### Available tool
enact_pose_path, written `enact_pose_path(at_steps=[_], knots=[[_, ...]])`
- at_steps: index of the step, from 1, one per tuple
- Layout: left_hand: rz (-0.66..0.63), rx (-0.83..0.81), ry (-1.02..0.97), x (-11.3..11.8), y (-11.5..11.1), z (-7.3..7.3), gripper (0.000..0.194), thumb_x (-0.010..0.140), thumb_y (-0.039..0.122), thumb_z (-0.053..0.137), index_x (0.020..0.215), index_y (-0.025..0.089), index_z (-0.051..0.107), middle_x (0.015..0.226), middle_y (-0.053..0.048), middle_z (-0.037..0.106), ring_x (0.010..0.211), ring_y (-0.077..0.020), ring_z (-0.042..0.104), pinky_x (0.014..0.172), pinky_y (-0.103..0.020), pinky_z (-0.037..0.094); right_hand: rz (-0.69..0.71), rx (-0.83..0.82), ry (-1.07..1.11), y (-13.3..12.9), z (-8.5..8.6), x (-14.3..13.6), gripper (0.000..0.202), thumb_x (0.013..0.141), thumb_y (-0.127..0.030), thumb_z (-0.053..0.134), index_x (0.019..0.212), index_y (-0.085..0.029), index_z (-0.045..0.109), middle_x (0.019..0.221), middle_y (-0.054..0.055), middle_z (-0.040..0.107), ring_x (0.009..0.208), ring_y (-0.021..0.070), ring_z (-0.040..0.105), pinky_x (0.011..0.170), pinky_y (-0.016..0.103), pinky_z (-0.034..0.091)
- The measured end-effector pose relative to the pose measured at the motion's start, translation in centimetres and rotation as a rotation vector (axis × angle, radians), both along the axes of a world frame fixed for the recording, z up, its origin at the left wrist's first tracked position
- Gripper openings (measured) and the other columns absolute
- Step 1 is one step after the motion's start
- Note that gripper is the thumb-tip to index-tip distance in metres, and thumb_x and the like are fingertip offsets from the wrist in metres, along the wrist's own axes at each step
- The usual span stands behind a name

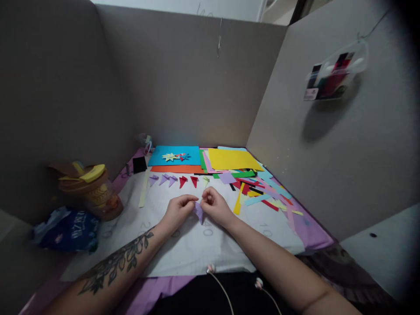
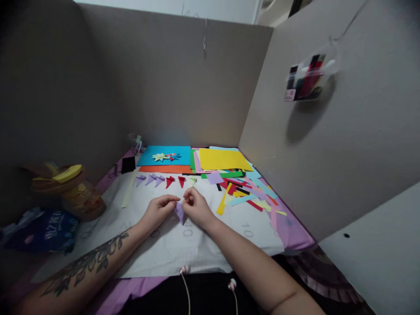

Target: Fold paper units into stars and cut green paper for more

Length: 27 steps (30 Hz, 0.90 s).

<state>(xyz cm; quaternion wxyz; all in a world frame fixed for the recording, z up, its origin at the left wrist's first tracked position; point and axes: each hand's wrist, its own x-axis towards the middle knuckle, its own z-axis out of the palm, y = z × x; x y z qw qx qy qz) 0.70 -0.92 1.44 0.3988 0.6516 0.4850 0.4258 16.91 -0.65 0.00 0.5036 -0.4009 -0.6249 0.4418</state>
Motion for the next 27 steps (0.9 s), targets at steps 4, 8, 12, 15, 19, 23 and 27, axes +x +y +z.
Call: enact_pose_path(at_steps=[4,8,12,15,19,23,27], knots=[[0.068,-0.033,-0.094,-0.2,0.3,0.1,0.024,0.071,0.027,0.057,0.087,0.014,0.068,0.075,-0.004,0.069,0.068,-0.0154,0.063,0.063,-0.024,0.048,-0.007,-0.015,0.009,0.0,-0.1,0.1,0.015,0.069,-0.017,0.053,0.081,-0.020,0.044,0.061,-0.008,0.044,0.052,0.0077,0.043,0.049,0.020,0.034],[0.041,-0.058,-0.171,-0.1,0.3,0.0,0.035,0.075,0.032,0.058,0.103,0.012,0.062,0.080,-0.006,0.068,0.072,-0.0158,0.064,0.066,-0.027,0.050,-0.034,-0.032,0.016,0.3,-0.1,0.2,0.013,0.070,-0.018,0.054,0.080,-0.020,0.046,0.062,-0.007,0.046,0.054,0.0086,0.046,0.052,0.021,0.037],[-0.080,-0.071,-0.145,0.3,0.1,-0.4,0.035,0.073,0.029,0.060,0.103,0.012,0.057,0.071,-0.003,0.064,0.061,-0.0126,0.060,0.057,-0.024,0.048,-0.013,-0.070,0.064,0.2,0.0,-0.1,0.014,0.072,-0.022,0.057,0.078,-0.020,0.044,0.066,-0.005,0.047,0.057,0.0101,0.050,0.054,0.023,0.042],[-0.063,-0.029,-0.096,0.4,-0.2,-0.6,0.027,0.072,0.027,0.059,0.095,0.014,0.057,0.066,0.000,0.062,0.056,-0.0113,0.057,0.053,-0.022,0.044,0.018,-0.053,0.049,-0.2,0.0,-0.5,0.016,0.070,-0.021,0.058,0.080,-0.020,0.046,0.068,-0.004,0.049,0.060,0.0106,0.050,0.057,0.024,0.041],[-0.076,0.029,-0.052,0.2,-0.3,-0.9,0.025,0.073,0.024,0.056,0.096,0.015,0.056,0.066,0.001,0.061,0.057,-0.0108,0.055,0.054,-0.022,0.042,-0.007,-0.023,0.026,1.0,0.5,0.6,0.016,0.068,-0.021,0.059,0.080,-0.019,0.048,0.066,-0.005,0.049,0.058,0.0105,0.048,0.054,0.023,0.039],[-0.082,0.019,-0.063,-0.1,-0.1,-1.4,0.025,0.074,0.022,0.053,0.098,0.015,0.054,0.067,0.001,0.060,0.057,-0.0096,0.053,0.055,-0.021,0.040,-0.326,0.031,-0.053,6.0,1.7,4.1,0.016,0.067,-0.023,0.056,0.080,-0.019,0.049,0.065,-0.005,0.050,0.058,0.0115,0.048,0.054,0.023,0.038],[-0.102,-0.012,-0.090,-0.2,0.2,-1.7,0.025,0.073,0.021,0.054,0.097,0.015,0.054,0.068,0.000,0.060,0.056,-0.0092,0.051,0.054,-0.020,0.038,-0.443,-0.047,-0.531,11.4,1.7,6.4,0.014,0.063,-0.013,0.051,0.076,-0.017,0.055,0.059,-0.004,0.051,0.058,0.0122,0.049,0.055,0.022,0.036]])
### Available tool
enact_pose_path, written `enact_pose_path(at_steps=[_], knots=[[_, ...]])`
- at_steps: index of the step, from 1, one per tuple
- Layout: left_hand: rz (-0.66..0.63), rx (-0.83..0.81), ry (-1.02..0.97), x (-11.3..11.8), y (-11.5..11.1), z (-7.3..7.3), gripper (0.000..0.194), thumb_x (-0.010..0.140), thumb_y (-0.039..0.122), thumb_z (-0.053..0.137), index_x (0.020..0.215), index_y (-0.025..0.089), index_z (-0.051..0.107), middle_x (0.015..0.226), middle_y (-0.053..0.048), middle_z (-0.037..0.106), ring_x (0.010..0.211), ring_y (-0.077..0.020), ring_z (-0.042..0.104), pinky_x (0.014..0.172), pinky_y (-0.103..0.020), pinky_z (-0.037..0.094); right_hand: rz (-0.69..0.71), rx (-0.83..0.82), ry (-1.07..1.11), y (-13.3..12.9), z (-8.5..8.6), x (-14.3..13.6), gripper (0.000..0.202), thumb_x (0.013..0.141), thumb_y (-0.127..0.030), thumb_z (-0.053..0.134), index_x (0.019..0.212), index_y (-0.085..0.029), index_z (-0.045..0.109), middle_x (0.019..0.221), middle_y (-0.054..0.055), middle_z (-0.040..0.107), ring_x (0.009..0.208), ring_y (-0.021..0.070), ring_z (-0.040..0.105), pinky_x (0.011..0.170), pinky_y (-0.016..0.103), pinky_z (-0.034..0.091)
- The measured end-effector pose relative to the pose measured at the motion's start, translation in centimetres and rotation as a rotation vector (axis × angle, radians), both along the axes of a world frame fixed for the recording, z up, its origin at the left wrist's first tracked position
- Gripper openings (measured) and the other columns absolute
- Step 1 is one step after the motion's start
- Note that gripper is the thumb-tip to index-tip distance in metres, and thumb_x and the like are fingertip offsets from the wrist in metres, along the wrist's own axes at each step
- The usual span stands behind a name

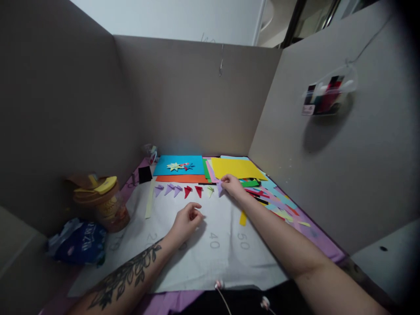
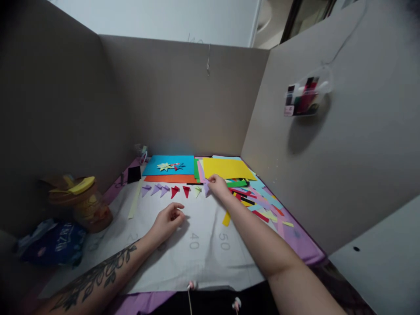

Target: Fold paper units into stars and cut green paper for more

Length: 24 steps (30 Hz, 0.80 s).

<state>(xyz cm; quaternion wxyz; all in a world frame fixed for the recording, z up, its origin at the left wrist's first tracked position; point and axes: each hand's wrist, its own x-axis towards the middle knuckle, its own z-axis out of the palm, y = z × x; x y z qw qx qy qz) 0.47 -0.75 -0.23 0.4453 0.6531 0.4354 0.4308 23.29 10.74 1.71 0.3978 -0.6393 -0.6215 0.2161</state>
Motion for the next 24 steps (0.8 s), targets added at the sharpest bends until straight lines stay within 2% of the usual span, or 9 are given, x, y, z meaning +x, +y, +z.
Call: enact_pose_path(at_steps=[3,7,12,15,19,21,24], knots=[[-0.019,0.009,0.012,-0.1,0.0,-0.1,0.024,0.074,0.021,0.055,0.097,0.015,0.054,0.069,-0.001,0.061,0.058,-0.0098,0.052,0.055,-0.021,0.039,-0.042,-0.020,-0.106,1.6,-1.2,-0.2,0.016,0.061,-0.008,0.051,0.074,-0.016,0.058,0.061,-0.003,0.054,0.060,0.0129,0.050,0.057,0.022,0.035],[-0.021,0.026,0.039,-0.1,-0.1,-0.2,0.025,0.075,0.022,0.055,0.098,0.015,0.055,0.070,-0.002,0.061,0.060,-0.0105,0.053,0.057,-0.022,0.040,-0.056,0.022,-0.248,1.1,-2.9,-1.1,0.015,0.065,-0.009,0.052,0.075,-0.017,0.060,0.071,0.001,0.058,0.072,0.0154,0.051,0.067,0.024,0.036],[-0.046,0.026,0.056,-0.1,-0.2,0.1,0.024,0.075,0.022,0.056,0.098,0.016,0.056,0.072,-0.002,0.063,0.062,-0.0116,0.055,0.059,-0.023,0.041,-0.022,0.079,-0.378,0.3,-3.2,-1.2,0.013,0.075,-0.014,0.050,0.074,-0.016,0.063,0.083,0.006,0.059,0.088,0.0181,0.049,0.083,0.027,0.034],[-0.051,0.027,0.062,0.0,-0.3,0.2,0.024,0.074,0.022,0.057,0.097,0.016,0.057,0.071,-0.002,0.063,0.063,-0.0118,0.055,0.059,-0.022,0.041,-0.002,0.098,-0.416,0.2,-3.3,-1.0,0.017,0.077,-0.013,0.050,0.083,-0.017,0.065,0.088,0.007,0.059,0.092,0.0190,0.048,0.086,0.028,0.033],[-0.063,0.016,0.059,0.1,-0.3,0.3,0.024,0.074,0.024,0.058,0.097,0.017,0.057,0.072,-0.002,0.063,0.063,-0.0119,0.056,0.059,-0.023,0.041,0.201,0.215,-0.497,0.4,-3.8,-0.9,0.037,0.074,0.000,0.047,0.099,-0.021,0.065,0.103,0.007,0.059,0.101,0.0192,0.046,0.088,0.029,0.034],[-0.066,0.018,0.060,0.1,-0.3,0.3,0.024,0.074,0.023,0.058,0.097,0.017,0.058,0.071,-0.002,0.063,0.062,-0.0119,0.056,0.059,-0.023,0.041,0.323,0.251,-0.522,0.5,-4.0,-0.9,0.038,0.074,0.002,0.047,0.095,-0.023,0.067,0.102,0.006,0.060,0.101,0.0189,0.047,0.088,0.030,0.035],[-0.066,0.029,0.076,0.2,-0.3,0.3,0.025,0.073,0.023,0.058,0.097,0.017,0.058,0.072,-0.002,0.063,0.061,-0.0117,0.055,0.058,-0.022,0.041,0.446,0.271,-0.552,0.5,-3.8,-1.0,0.028,0.077,-0.003,0.050,0.085,-0.022,0.069,0.099,0.006,0.062,0.099,0.0195,0.048,0.088,0.032,0.035]])
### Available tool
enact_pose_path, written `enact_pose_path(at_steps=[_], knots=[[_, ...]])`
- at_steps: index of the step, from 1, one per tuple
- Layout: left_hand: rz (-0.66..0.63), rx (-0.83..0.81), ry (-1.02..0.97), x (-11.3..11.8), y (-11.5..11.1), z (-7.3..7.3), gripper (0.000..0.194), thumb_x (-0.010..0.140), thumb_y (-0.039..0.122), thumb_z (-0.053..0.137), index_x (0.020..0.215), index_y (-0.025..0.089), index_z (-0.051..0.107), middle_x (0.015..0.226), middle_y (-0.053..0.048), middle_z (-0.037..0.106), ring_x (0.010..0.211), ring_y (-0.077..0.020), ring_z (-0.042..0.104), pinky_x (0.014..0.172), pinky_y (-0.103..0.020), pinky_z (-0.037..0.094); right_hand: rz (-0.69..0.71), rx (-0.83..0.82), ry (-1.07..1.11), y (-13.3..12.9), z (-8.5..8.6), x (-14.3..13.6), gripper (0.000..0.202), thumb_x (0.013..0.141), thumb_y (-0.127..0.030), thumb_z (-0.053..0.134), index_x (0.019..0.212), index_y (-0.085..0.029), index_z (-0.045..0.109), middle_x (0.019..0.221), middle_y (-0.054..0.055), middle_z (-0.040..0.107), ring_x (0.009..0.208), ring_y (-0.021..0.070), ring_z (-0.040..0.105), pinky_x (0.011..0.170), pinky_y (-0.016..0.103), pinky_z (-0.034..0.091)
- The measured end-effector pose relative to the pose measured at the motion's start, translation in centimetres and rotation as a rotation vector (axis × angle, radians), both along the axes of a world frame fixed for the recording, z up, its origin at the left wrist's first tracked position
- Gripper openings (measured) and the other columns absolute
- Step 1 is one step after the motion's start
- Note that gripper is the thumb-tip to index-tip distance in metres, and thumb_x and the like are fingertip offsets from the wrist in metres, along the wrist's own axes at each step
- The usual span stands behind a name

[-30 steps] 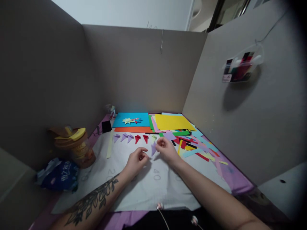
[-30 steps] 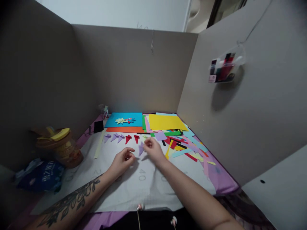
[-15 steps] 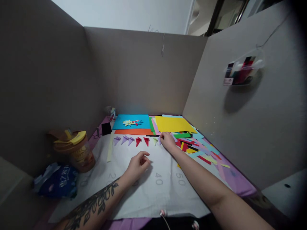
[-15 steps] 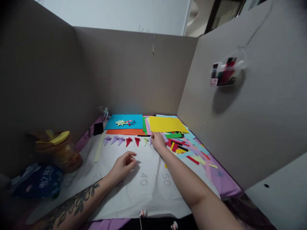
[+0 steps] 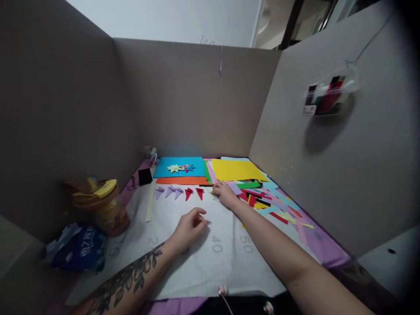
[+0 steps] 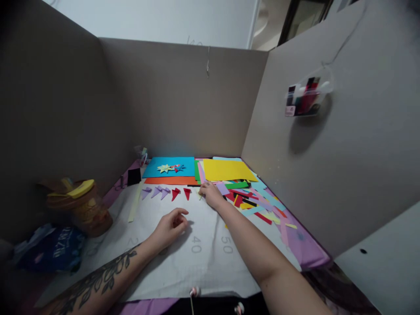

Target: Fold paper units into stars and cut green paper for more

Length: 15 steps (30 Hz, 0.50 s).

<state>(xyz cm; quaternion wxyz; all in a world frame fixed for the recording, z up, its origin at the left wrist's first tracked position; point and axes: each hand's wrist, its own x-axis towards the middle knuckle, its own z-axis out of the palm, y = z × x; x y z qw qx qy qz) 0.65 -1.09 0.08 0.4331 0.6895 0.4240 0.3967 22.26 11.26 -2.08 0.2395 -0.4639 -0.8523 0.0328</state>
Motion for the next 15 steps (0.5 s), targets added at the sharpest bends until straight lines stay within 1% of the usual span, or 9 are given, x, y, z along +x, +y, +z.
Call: enact_pose_path(at_steps=[3,7,8,10,12,13,14,15], knots=[[-0.013,0.006,0.023,0.0,0.1,-0.1,0.025,0.074,0.021,0.056,0.099,0.016,0.057,0.073,-0.002,0.063,0.060,-0.0108,0.054,0.057,-0.022,0.041,0.041,-0.043,-0.101,-0.1,0.9,-0.4,0.024,0.077,-0.004,0.050,0.082,-0.018,0.069,0.099,0.008,0.063,0.100,0.0193,0.049,0.087,0.031,0.035],[-0.022,0.018,0.035,0.0,0.2,-0.4,0.025,0.075,0.020,0.054,0.099,0.016,0.056,0.074,-0.002,0.064,0.060,-0.0100,0.053,0.057,-0.021,0.040,-0.020,-0.159,-0.271,-0.8,2.5,-1.3,0.026,0.076,-0.003,0.046,0.087,-0.014,0.068,0.092,0.010,0.065,0.087,0.0184,0.056,0.076,0.025,0.038],[-0.019,0.021,0.038,0.0,0.2,-0.4,0.025,0.075,0.020,0.054,0.099,0.016,0.056,0.074,-0.002,0.064,0.060,-0.0101,0.053,0.057,-0.021,0.040,-0.031,-0.164,-0.282,-1.0,3.0,-1.6,0.028,0.076,-0.005,0.046,0.092,-0.014,0.067,0.090,0.011,0.066,0.083,0.0187,0.058,0.072,0.025,0.038],[-0.015,0.022,0.046,0.0,0.2,-0.4,0.025,0.075,0.020,0.055,0.099,0.016,0.056,0.074,-0.002,0.064,0.061,-0.0103,0.054,0.057,-0.021,0.040,-0.049,-0.175,-0.307,-1.6,4.1,-2.3,0.037,0.077,-0.008,0.046,0.111,-0.016,0.060,0.089,0.011,0.067,0.076,0.0191,0.060,0.065,0.024,0.038],[-0.018,0.018,0.046,0.1,0.1,-0.4,0.025,0.075,0.020,0.054,0.099,0.016,0.056,0.073,-0.001,0.064,0.060,-0.0104,0.053,0.057,-0.021,0.040,-0.069,-0.221,-0.383,-2.1,5.2,-3.1,0.056,0.077,-0.009,0.048,0.131,-0.023,0.044,0.090,0.010,0.068,0.071,0.0193,0.061,0.061,0.024,0.037],[-0.020,0.016,0.046,0.1,0.0,-0.3,0.025,0.075,0.020,0.054,0.100,0.016,0.056,0.072,-0.001,0.064,0.060,-0.0105,0.053,0.057,-0.021,0.040,-0.068,-0.251,-0.433,-2.3,5.8,-3.5,0.062,0.077,-0.010,0.049,0.135,-0.027,0.038,0.092,0.010,0.068,0.071,0.0195,0.062,0.060,0.024,0.037],[-0.022,0.014,0.047,0.1,-0.1,-0.2,0.025,0.075,0.020,0.054,0.100,0.016,0.056,0.072,-0.001,0.063,0.060,-0.0106,0.054,0.057,-0.021,0.040,-0.062,-0.273,-0.477,-2.5,6.2,-3.9,0.063,0.078,-0.011,0.049,0.136,-0.029,0.036,0.096,0.010,0.068,0.072,0.0202,0.063,0.060,0.024,0.038],[-0.022,0.016,0.050,0.1,-0.1,-0.2,0.025,0.075,0.021,0.054,0.100,0.016,0.056,0.072,-0.002,0.064,0.060,-0.0108,0.054,0.057,-0.021,0.041,-0.048,-0.283,-0.513,-2.6,6.6,-4.3,0.060,0.079,-0.012,0.048,0.135,-0.030,0.038,0.099,0.010,0.068,0.075,0.0212,0.063,0.061,0.025,0.039]])
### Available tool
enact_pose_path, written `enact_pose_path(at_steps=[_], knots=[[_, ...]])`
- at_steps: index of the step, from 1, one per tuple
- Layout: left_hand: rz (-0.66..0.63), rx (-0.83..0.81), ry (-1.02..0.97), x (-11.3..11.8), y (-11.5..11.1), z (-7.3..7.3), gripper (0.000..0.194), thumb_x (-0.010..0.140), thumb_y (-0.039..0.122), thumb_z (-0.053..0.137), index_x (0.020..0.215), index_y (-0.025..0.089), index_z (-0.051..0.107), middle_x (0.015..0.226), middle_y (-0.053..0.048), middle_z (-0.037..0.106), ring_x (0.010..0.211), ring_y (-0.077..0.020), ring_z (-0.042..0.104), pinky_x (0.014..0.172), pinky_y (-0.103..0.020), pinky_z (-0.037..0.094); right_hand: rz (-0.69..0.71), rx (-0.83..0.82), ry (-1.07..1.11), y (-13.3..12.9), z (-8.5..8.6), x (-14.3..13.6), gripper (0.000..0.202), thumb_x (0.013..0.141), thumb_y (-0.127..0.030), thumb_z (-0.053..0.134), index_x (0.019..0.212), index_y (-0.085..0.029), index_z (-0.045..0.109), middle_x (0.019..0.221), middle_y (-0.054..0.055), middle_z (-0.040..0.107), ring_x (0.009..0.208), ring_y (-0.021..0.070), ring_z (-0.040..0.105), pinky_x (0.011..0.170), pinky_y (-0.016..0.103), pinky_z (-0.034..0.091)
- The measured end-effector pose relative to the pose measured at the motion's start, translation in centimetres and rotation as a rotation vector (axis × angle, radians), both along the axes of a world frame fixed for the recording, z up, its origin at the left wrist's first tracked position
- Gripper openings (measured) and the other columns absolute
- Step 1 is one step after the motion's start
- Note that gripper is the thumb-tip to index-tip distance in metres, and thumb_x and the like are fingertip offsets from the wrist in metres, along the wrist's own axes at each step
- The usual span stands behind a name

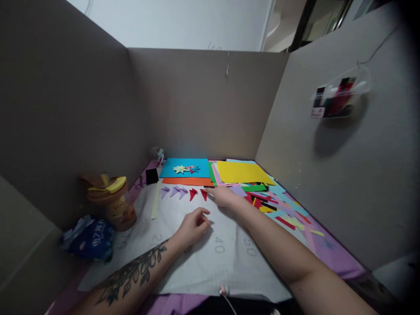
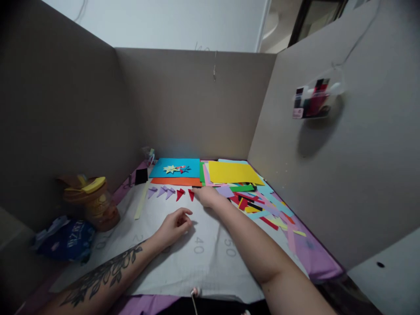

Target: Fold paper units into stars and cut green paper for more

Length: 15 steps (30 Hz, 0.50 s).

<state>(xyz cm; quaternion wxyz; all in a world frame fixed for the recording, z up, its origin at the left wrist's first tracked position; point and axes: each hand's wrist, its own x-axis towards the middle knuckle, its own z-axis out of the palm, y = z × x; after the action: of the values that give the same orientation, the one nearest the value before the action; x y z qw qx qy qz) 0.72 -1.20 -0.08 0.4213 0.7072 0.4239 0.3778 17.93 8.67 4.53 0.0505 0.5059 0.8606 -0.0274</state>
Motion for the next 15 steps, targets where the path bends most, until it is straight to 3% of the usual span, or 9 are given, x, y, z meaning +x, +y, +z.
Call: enact_pose_path(at_steps=[6,10,15], knots=[[0.157,0.151,0.082,-0.8,0.8,0.6,0.022,0.075,0.023,0.052,0.094,0.018,0.062,0.089,-0.004,0.064,0.071,-0.0136,0.056,0.062,-0.023,0.042,0.018,-0.012,-0.065,0.4,0.1,-1.7,0.044,0.071,-0.013,0.058,0.113,-0.023,0.062,0.089,0.011,0.069,0.079,0.0250,0.064,0.066,0.029,0.043],[0.222,0.140,0.148,-1.5,1.6,0.6,0.019,0.074,0.024,0.051,0.088,0.017,0.063,0.081,-0.003,0.064,0.066,-0.0140,0.054,0.062,-0.025,0.041,-0.013,0.021,-0.015,0.4,-0.7,-1.5,0.049,0.072,-0.013,0.058,0.118,-0.028,0.059,0.091,0.012,0.068,0.082,0.0260,0.063,0.068,0.031,0.043],[0.159,0.172,0.201,-1.4,1.3,0.3,0.018,0.075,0.022,0.050,0.086,0.018,0.064,0.077,-0.002,0.064,0.067,-0.0147,0.055,0.063,-0.025,0.040,-0.042,0.056,0.220,0.0,-2.1,-0.1,0.053,0.074,-0.012,0.056,0.122,-0.034,0.055,0.108,0.013,0.062,0.097,0.0282,0.059,0.075,0.034,0.042]])
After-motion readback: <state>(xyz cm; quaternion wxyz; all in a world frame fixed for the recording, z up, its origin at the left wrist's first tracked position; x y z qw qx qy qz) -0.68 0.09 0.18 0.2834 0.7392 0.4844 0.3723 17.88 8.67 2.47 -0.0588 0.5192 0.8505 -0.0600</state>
